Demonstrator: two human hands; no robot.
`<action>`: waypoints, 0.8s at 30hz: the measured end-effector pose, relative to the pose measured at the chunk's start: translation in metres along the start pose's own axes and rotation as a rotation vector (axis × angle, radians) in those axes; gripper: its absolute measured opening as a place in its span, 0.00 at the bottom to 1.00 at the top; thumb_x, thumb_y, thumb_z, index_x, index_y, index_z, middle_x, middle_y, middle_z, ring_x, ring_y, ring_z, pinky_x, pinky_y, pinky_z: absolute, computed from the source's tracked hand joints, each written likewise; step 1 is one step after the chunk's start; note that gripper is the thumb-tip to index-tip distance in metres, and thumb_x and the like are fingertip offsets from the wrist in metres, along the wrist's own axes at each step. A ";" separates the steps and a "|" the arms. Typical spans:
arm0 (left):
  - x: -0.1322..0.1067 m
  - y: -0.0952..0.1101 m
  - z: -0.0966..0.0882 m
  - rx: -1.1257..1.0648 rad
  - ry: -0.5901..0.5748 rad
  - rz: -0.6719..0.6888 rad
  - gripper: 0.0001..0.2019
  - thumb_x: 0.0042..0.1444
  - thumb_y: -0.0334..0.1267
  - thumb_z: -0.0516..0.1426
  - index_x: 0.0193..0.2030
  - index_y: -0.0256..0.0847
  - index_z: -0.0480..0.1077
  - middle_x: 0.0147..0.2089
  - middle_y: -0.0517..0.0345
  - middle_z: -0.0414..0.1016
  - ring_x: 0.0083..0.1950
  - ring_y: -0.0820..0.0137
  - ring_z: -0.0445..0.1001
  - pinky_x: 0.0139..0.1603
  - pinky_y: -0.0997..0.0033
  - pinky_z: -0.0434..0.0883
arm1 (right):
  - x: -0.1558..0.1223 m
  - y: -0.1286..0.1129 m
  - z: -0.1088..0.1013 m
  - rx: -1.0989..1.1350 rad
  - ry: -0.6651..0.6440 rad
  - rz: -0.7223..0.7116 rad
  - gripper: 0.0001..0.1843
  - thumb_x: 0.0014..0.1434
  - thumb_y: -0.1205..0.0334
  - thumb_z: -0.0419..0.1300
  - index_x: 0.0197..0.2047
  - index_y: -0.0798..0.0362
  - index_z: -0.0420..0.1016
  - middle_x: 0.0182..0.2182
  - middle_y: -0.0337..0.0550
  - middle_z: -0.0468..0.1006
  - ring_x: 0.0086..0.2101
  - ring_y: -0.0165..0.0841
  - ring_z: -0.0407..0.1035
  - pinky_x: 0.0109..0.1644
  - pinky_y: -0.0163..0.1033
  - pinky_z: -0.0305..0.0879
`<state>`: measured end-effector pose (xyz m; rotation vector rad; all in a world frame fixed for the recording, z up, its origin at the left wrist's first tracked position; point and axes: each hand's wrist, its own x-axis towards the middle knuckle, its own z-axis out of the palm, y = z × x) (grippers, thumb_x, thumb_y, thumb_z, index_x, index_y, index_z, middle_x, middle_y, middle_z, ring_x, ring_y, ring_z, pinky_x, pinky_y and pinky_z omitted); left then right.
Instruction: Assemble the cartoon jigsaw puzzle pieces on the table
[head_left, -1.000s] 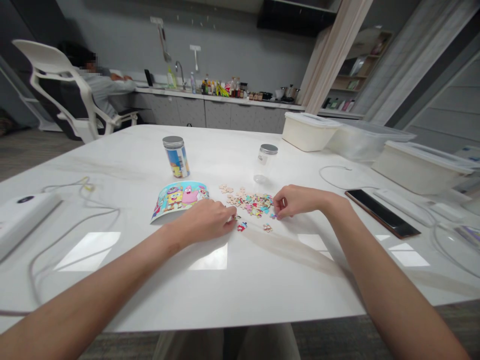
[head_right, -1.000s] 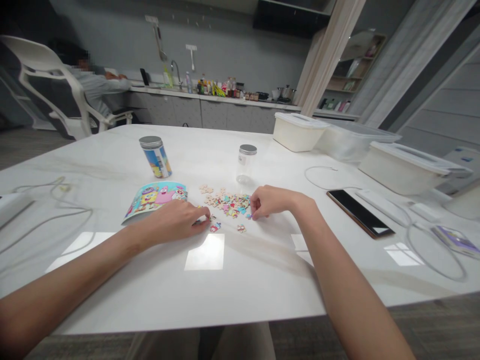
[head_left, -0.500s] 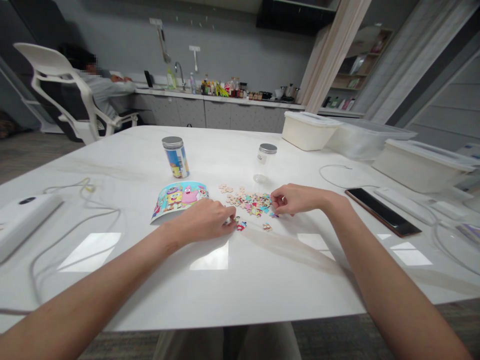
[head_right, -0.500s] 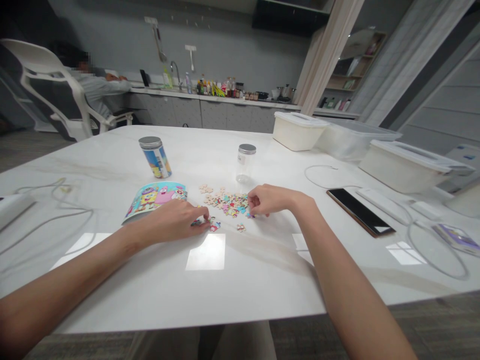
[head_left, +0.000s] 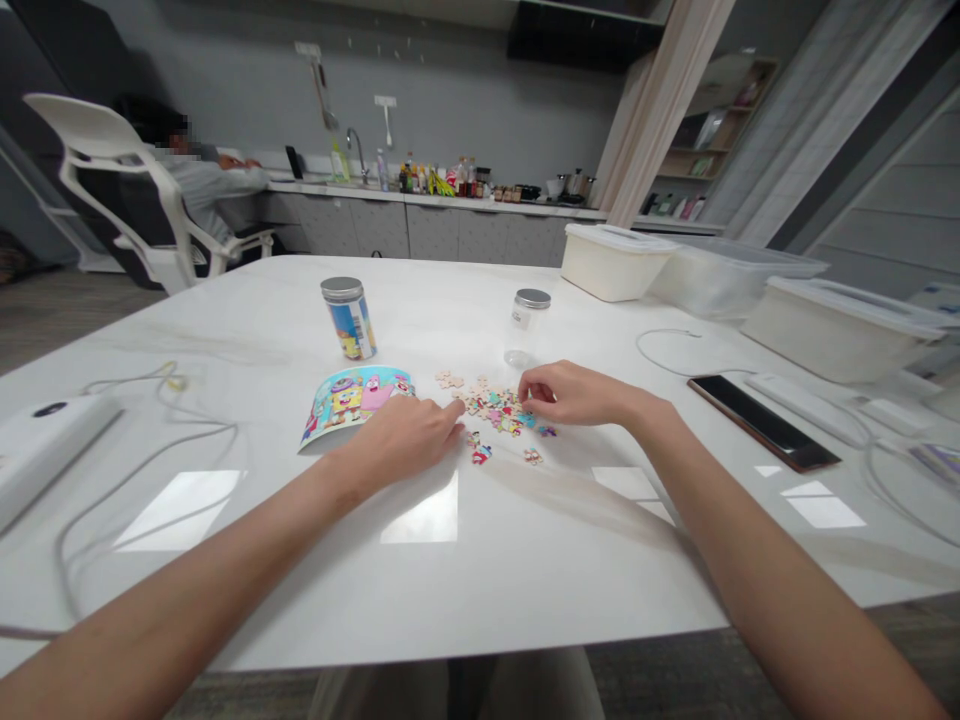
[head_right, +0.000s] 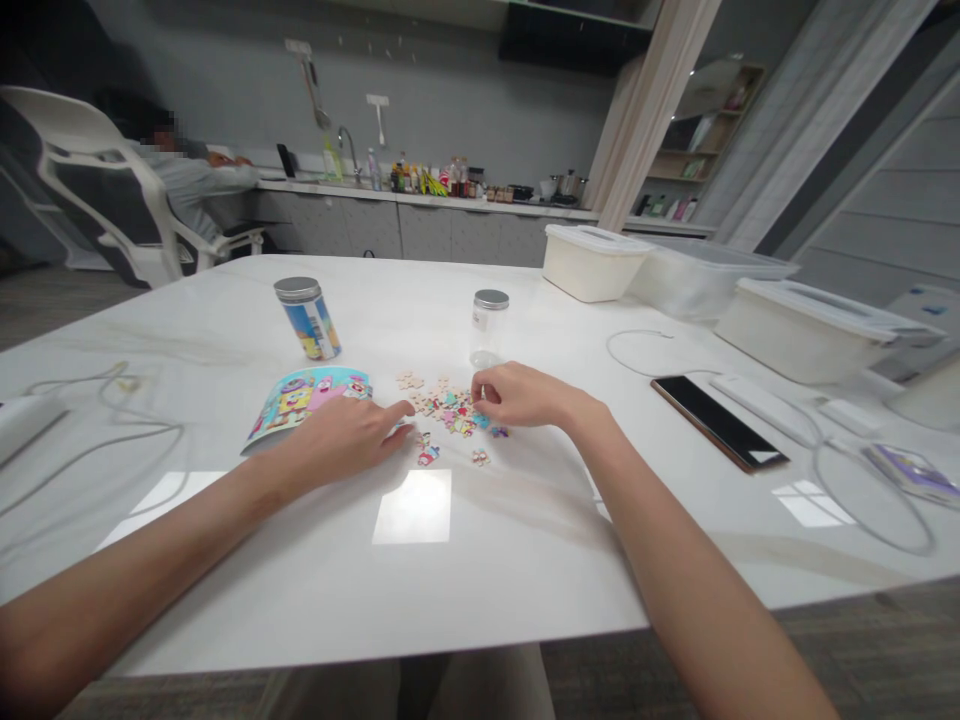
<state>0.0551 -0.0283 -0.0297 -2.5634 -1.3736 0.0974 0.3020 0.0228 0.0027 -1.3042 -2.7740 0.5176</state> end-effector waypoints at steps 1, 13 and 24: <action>0.000 -0.001 0.000 0.018 -0.009 -0.026 0.16 0.67 0.41 0.43 0.47 0.36 0.69 0.26 0.51 0.75 0.27 0.66 0.75 0.25 0.71 0.56 | 0.002 -0.001 0.003 -0.015 0.041 -0.026 0.10 0.58 0.63 0.55 0.41 0.52 0.76 0.34 0.45 0.76 0.33 0.33 0.69 0.36 0.37 0.62; 0.000 -0.005 0.002 0.008 -0.025 -0.024 0.18 0.66 0.39 0.42 0.48 0.35 0.70 0.26 0.48 0.75 0.27 0.62 0.75 0.27 0.69 0.61 | 0.016 -0.007 0.035 -0.130 0.078 -0.249 0.29 0.62 0.73 0.50 0.64 0.45 0.64 0.65 0.45 0.63 0.60 0.39 0.62 0.63 0.49 0.59; -0.002 -0.005 0.001 -0.004 0.029 0.004 0.17 0.65 0.39 0.43 0.40 0.36 0.71 0.25 0.48 0.74 0.25 0.64 0.74 0.25 0.69 0.58 | 0.016 -0.005 0.036 -0.102 0.113 -0.206 0.35 0.50 0.82 0.51 0.60 0.51 0.67 0.62 0.52 0.64 0.58 0.42 0.64 0.59 0.49 0.63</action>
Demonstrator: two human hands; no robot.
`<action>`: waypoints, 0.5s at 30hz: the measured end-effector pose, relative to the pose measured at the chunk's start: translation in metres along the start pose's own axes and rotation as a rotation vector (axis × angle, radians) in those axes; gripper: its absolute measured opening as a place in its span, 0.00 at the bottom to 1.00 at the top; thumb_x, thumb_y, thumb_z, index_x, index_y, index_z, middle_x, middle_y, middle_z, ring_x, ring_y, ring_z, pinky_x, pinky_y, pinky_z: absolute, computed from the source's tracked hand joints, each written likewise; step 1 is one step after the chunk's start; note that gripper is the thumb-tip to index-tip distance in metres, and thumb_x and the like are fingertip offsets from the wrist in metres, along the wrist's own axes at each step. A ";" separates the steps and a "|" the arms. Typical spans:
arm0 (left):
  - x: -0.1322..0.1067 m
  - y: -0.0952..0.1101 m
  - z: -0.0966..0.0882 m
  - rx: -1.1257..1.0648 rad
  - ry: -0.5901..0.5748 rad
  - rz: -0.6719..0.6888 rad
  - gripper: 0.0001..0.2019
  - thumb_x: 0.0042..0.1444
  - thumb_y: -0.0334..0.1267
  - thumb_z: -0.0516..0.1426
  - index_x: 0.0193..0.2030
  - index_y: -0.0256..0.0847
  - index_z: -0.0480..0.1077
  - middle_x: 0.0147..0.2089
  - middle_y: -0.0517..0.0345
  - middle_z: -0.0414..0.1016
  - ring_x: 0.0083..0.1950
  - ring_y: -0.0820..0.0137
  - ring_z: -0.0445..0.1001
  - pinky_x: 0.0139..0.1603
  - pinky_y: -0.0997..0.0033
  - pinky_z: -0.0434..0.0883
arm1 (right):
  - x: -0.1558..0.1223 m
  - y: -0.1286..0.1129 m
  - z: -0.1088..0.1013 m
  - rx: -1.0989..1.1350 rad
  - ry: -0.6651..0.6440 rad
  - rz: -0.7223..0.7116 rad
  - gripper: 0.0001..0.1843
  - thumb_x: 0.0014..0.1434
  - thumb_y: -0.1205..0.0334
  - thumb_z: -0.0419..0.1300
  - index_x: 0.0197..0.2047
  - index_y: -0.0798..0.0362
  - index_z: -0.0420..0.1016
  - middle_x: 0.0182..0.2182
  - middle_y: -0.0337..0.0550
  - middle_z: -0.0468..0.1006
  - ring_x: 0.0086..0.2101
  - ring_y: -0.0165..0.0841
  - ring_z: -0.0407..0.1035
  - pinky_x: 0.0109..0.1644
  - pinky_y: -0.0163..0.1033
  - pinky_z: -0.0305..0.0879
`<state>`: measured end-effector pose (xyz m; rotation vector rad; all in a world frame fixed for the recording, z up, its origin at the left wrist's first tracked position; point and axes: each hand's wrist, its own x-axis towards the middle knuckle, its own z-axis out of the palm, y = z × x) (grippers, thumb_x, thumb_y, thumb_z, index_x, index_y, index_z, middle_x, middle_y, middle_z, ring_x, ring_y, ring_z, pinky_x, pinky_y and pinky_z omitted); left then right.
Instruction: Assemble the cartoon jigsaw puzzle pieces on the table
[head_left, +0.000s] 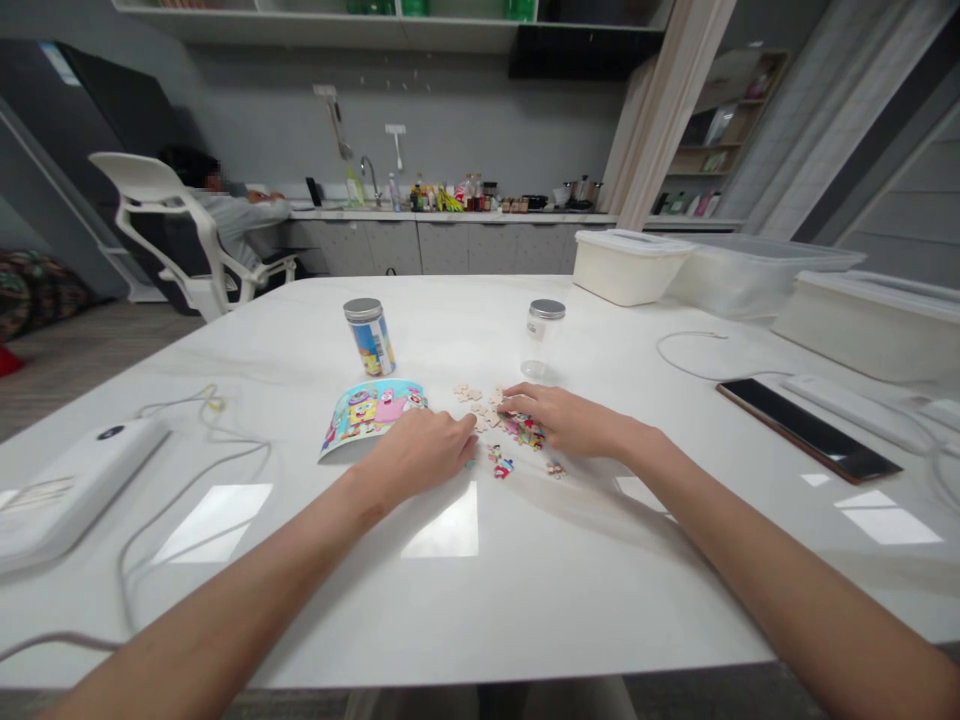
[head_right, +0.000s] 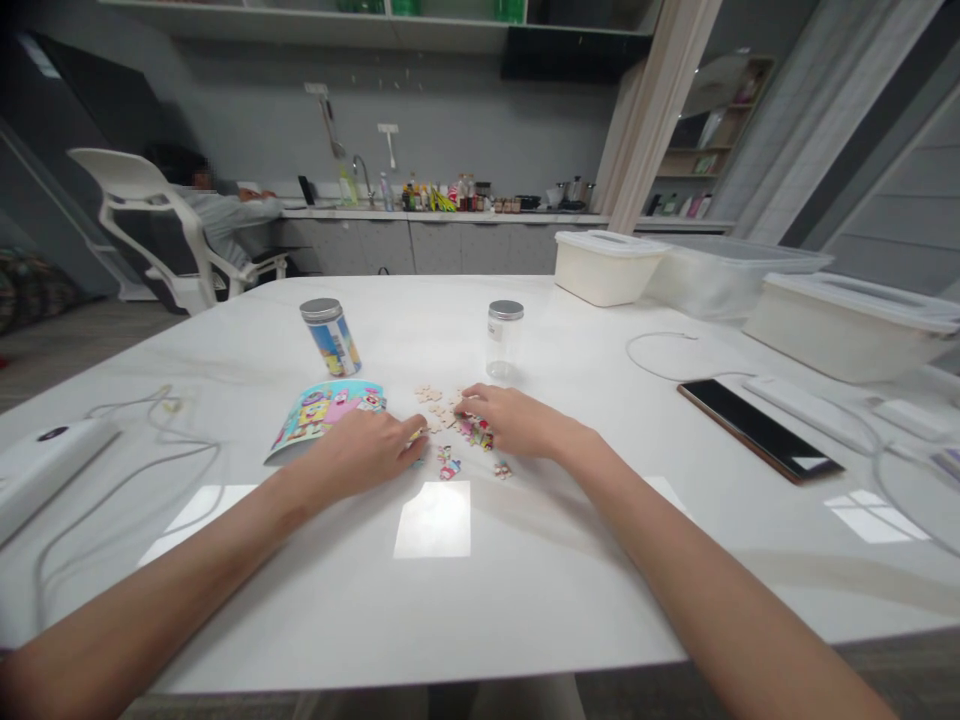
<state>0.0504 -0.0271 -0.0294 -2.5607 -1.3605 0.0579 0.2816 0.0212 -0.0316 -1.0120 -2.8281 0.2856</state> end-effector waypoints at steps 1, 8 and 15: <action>0.000 0.000 0.001 0.001 0.006 0.001 0.16 0.65 0.39 0.43 0.41 0.36 0.71 0.25 0.48 0.74 0.25 0.64 0.74 0.25 0.69 0.58 | 0.000 -0.001 0.002 0.007 0.014 -0.013 0.35 0.51 0.82 0.51 0.60 0.51 0.67 0.62 0.52 0.64 0.57 0.42 0.65 0.58 0.49 0.63; -0.002 0.001 -0.002 0.026 -0.008 -0.051 0.16 0.66 0.39 0.42 0.41 0.37 0.69 0.26 0.49 0.75 0.28 0.62 0.76 0.26 0.69 0.61 | 0.003 -0.013 0.007 0.056 0.018 -0.054 0.28 0.57 0.79 0.50 0.58 0.49 0.69 0.61 0.48 0.66 0.56 0.41 0.65 0.58 0.49 0.63; -0.005 -0.001 -0.009 0.065 0.042 -0.413 0.19 0.66 0.42 0.42 0.40 0.32 0.70 0.33 0.40 0.77 0.34 0.56 0.78 0.30 0.66 0.66 | 0.004 -0.019 0.007 0.067 0.026 -0.060 0.25 0.61 0.76 0.48 0.57 0.51 0.71 0.61 0.49 0.67 0.58 0.41 0.64 0.60 0.51 0.62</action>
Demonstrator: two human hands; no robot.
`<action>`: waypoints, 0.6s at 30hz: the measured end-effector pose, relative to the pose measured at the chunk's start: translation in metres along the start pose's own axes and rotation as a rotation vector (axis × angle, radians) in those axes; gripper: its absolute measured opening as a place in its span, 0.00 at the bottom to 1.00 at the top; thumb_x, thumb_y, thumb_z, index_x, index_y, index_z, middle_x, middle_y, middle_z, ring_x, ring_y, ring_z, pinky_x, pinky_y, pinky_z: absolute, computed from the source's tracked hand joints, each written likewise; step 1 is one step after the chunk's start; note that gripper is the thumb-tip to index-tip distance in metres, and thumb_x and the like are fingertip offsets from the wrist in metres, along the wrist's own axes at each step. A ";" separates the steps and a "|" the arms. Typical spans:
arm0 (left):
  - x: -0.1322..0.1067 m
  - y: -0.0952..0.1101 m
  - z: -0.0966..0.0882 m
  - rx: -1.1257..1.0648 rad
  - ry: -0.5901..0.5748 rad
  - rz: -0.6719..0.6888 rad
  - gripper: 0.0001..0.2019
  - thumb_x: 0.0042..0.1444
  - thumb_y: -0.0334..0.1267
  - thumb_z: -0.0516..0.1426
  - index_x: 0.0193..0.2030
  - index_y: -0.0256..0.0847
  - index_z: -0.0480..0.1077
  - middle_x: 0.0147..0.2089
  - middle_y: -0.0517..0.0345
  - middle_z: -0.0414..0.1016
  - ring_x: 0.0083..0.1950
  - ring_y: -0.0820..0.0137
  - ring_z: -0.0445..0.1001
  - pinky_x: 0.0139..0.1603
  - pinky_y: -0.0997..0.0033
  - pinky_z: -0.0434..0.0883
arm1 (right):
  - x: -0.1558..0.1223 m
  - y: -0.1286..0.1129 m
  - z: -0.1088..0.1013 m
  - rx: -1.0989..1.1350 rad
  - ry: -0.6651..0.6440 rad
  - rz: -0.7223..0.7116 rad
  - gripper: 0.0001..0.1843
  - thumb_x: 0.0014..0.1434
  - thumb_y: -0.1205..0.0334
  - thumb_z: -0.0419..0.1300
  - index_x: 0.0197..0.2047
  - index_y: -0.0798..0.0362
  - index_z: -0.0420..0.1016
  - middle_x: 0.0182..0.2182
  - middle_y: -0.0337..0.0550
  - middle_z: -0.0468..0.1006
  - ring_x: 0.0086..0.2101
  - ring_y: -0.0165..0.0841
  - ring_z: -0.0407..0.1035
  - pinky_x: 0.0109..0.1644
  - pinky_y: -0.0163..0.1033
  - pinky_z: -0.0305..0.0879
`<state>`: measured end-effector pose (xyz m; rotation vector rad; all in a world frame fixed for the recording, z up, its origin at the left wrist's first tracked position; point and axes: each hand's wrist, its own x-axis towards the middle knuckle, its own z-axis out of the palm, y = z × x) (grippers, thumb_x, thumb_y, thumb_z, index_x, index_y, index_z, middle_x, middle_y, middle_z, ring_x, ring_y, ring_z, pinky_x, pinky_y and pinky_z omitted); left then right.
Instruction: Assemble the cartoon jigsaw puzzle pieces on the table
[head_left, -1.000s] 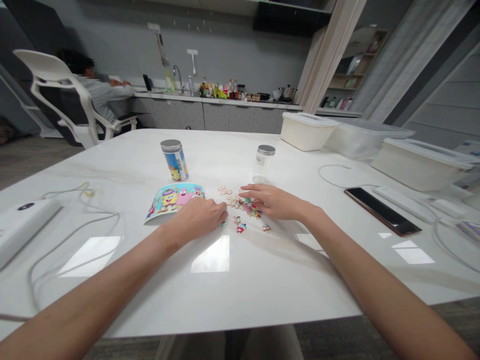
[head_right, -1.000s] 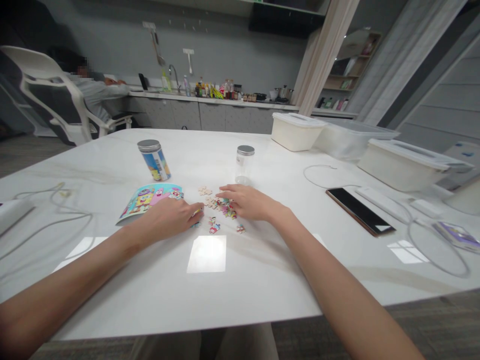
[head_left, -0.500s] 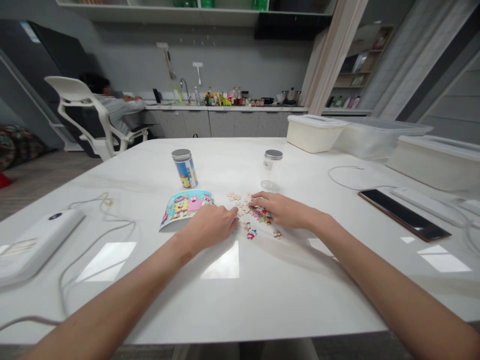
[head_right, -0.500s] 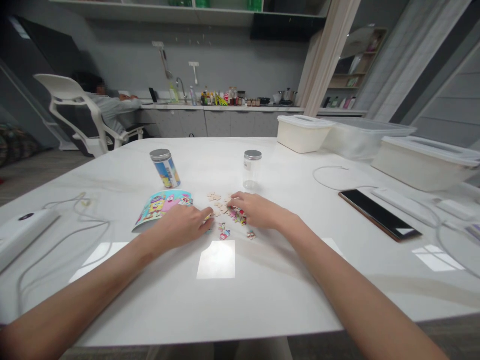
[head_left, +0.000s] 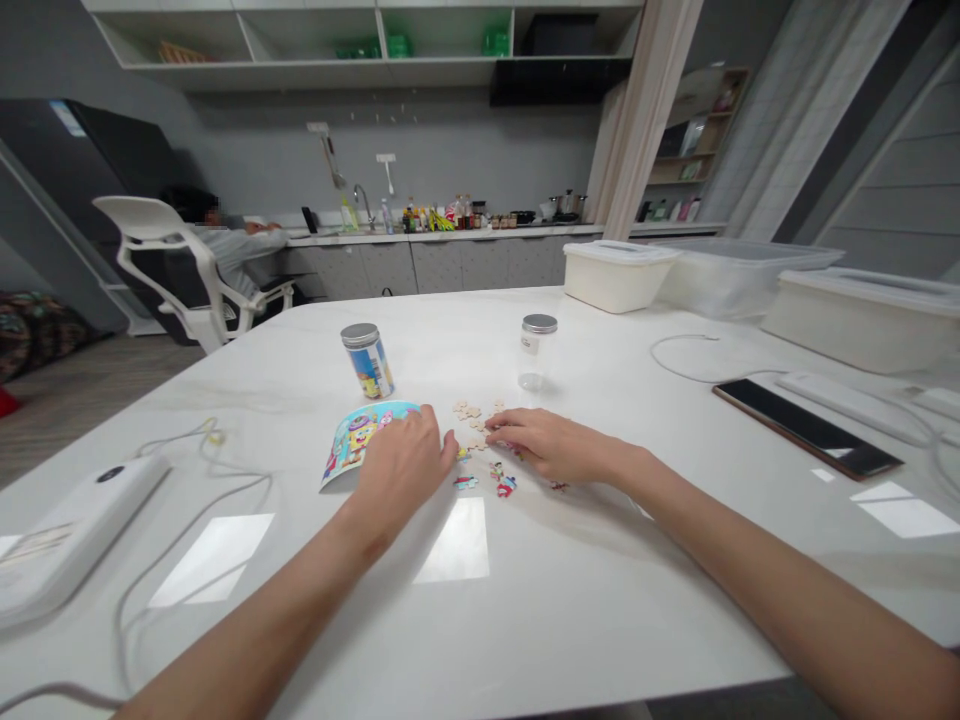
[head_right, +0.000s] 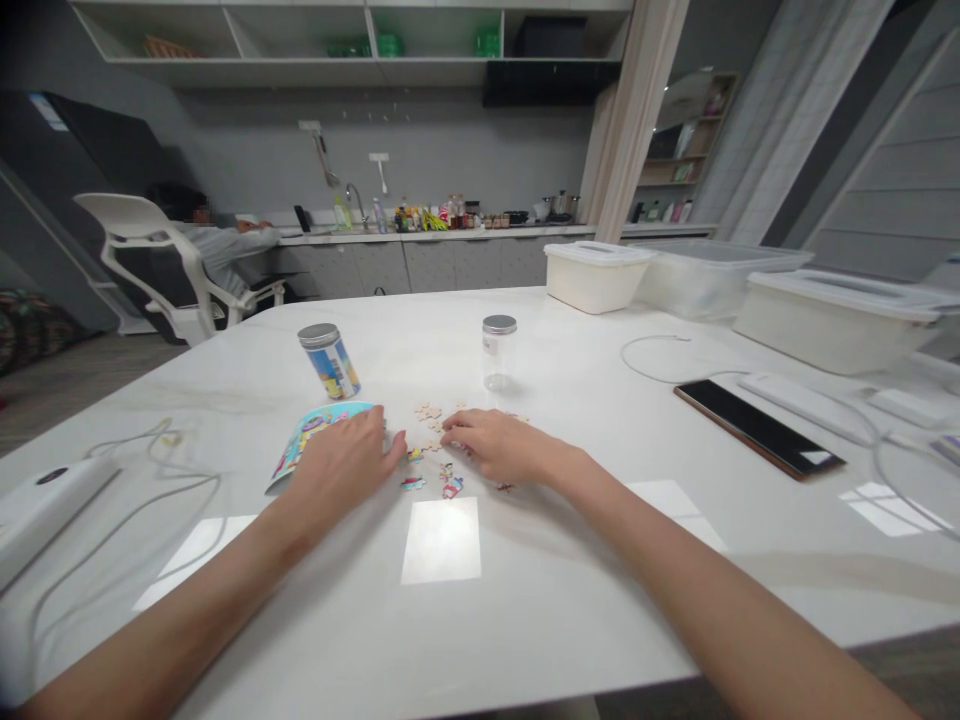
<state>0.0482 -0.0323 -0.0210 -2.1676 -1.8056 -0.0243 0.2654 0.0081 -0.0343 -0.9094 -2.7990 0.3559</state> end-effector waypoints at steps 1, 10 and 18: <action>-0.001 -0.002 0.001 0.008 -0.035 -0.043 0.21 0.66 0.42 0.42 0.39 0.31 0.71 0.33 0.39 0.77 0.35 0.55 0.78 0.30 0.65 0.67 | 0.000 -0.001 0.000 -0.009 -0.002 0.000 0.24 0.62 0.75 0.48 0.58 0.52 0.71 0.62 0.49 0.66 0.59 0.41 0.63 0.61 0.51 0.62; -0.003 -0.012 0.006 0.043 -0.188 -0.054 0.21 0.65 0.37 0.41 0.42 0.30 0.74 0.32 0.38 0.76 0.37 0.53 0.79 0.32 0.61 0.69 | 0.003 -0.001 0.002 0.024 0.022 -0.010 0.22 0.62 0.75 0.49 0.55 0.52 0.72 0.59 0.48 0.71 0.59 0.37 0.63 0.62 0.46 0.60; -0.001 -0.005 -0.004 0.082 -0.092 -0.104 0.21 0.67 0.46 0.42 0.42 0.33 0.69 0.30 0.44 0.76 0.33 0.52 0.79 0.28 0.63 0.68 | 0.002 -0.002 0.000 -0.010 0.030 -0.011 0.20 0.64 0.72 0.47 0.53 0.52 0.73 0.59 0.47 0.70 0.56 0.39 0.65 0.58 0.48 0.64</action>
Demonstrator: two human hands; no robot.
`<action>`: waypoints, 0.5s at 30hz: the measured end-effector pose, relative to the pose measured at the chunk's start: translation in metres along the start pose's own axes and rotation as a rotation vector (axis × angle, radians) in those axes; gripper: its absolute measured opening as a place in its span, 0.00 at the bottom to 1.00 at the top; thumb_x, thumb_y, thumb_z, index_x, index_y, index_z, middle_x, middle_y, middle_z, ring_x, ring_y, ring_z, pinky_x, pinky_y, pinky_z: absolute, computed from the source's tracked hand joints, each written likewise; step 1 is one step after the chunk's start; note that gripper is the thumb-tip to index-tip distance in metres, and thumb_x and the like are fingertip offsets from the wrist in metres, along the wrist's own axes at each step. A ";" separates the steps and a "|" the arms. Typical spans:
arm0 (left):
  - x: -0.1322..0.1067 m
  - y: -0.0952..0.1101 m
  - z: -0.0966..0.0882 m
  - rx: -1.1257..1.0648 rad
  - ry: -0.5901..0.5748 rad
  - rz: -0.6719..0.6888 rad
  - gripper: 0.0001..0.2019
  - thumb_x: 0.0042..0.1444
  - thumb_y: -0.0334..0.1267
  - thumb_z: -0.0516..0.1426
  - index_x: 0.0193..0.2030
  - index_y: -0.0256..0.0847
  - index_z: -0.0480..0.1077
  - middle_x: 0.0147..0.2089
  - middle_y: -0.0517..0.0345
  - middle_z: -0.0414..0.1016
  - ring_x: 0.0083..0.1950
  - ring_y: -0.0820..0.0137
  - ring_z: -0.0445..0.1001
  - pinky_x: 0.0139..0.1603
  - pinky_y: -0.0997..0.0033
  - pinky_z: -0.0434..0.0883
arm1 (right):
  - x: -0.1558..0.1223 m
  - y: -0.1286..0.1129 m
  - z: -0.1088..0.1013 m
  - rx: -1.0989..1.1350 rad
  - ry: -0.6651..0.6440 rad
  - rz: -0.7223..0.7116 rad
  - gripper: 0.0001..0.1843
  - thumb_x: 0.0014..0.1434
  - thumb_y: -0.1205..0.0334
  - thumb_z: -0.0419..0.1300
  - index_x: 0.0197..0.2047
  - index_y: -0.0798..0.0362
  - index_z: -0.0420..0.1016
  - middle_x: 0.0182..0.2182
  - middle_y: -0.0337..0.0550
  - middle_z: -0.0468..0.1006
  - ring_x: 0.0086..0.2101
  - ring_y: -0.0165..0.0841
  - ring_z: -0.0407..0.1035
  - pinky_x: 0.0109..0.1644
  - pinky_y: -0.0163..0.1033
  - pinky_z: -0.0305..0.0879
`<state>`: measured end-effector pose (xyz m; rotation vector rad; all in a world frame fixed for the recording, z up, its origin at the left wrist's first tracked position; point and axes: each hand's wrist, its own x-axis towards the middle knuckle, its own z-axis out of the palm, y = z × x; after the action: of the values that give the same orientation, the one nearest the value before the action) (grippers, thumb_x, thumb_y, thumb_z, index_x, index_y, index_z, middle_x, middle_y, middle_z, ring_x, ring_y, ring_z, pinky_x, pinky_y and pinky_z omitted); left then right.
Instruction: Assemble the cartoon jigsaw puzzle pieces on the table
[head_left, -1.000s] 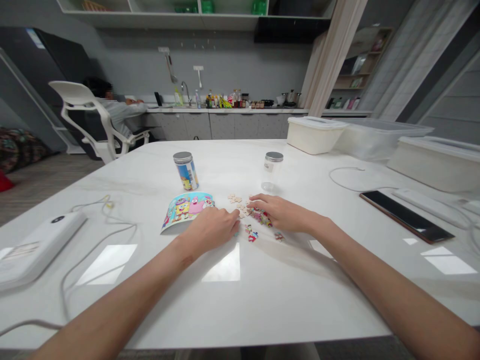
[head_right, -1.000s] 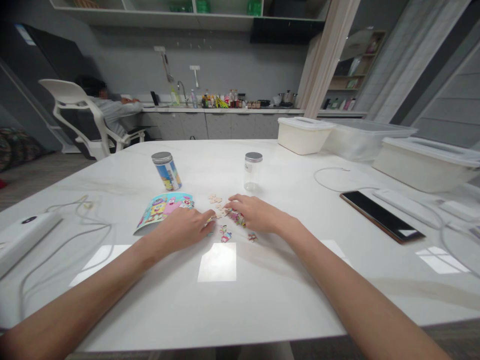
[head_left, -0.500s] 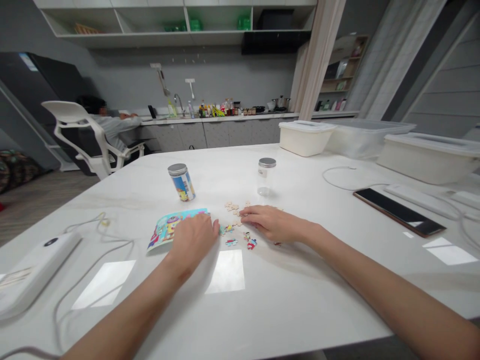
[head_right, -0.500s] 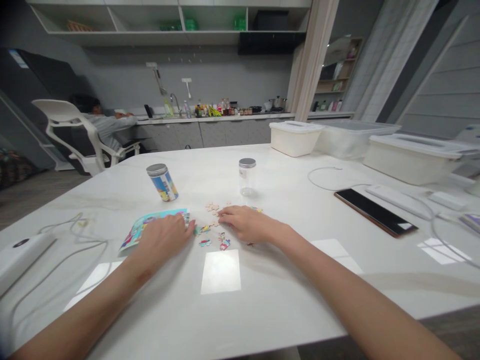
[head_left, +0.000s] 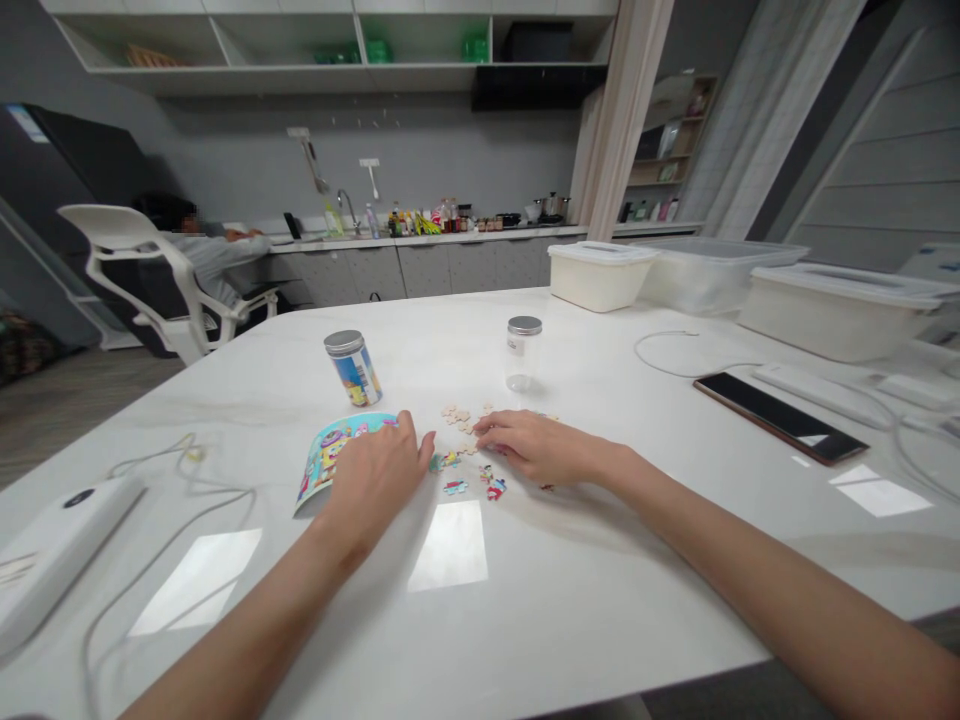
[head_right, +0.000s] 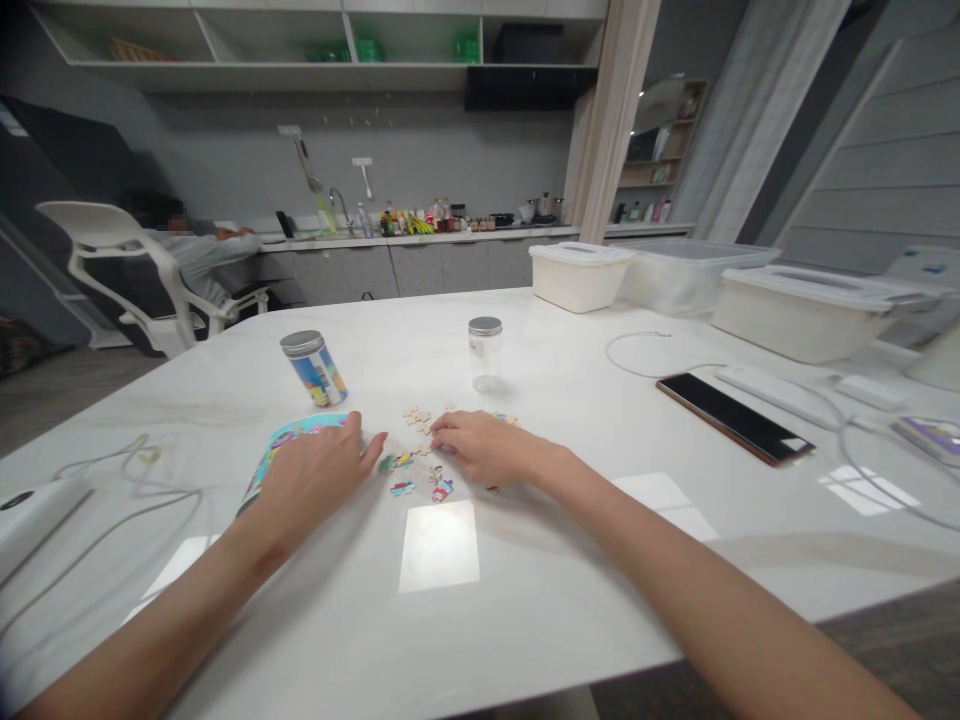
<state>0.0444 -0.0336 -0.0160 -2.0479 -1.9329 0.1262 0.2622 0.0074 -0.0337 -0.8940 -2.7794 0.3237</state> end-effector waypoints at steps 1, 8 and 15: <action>0.000 0.001 -0.002 0.001 0.009 0.030 0.21 0.67 0.45 0.41 0.40 0.34 0.70 0.30 0.45 0.77 0.32 0.52 0.78 0.28 0.64 0.68 | 0.000 0.000 0.000 -0.001 -0.003 0.003 0.20 0.64 0.73 0.47 0.53 0.52 0.73 0.59 0.48 0.70 0.56 0.39 0.65 0.58 0.48 0.64; 0.001 0.001 -0.010 -0.056 -0.104 0.220 0.21 0.67 0.47 0.47 0.37 0.36 0.74 0.35 0.44 0.78 0.37 0.53 0.78 0.33 0.63 0.67 | 0.000 0.000 0.005 0.007 0.044 -0.031 0.20 0.65 0.72 0.46 0.55 0.54 0.70 0.57 0.50 0.71 0.55 0.39 0.66 0.59 0.50 0.63; 0.001 0.000 -0.008 -0.199 -0.173 0.244 0.13 0.63 0.45 0.54 0.44 0.43 0.76 0.40 0.49 0.79 0.43 0.56 0.77 0.36 0.65 0.66 | 0.000 0.001 0.006 0.018 0.031 -0.040 0.18 0.65 0.70 0.48 0.55 0.56 0.71 0.57 0.52 0.71 0.56 0.40 0.66 0.59 0.50 0.62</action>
<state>0.0464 -0.0339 -0.0079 -2.4754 -1.8484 0.1784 0.2611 0.0072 -0.0395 -0.8306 -2.7576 0.3244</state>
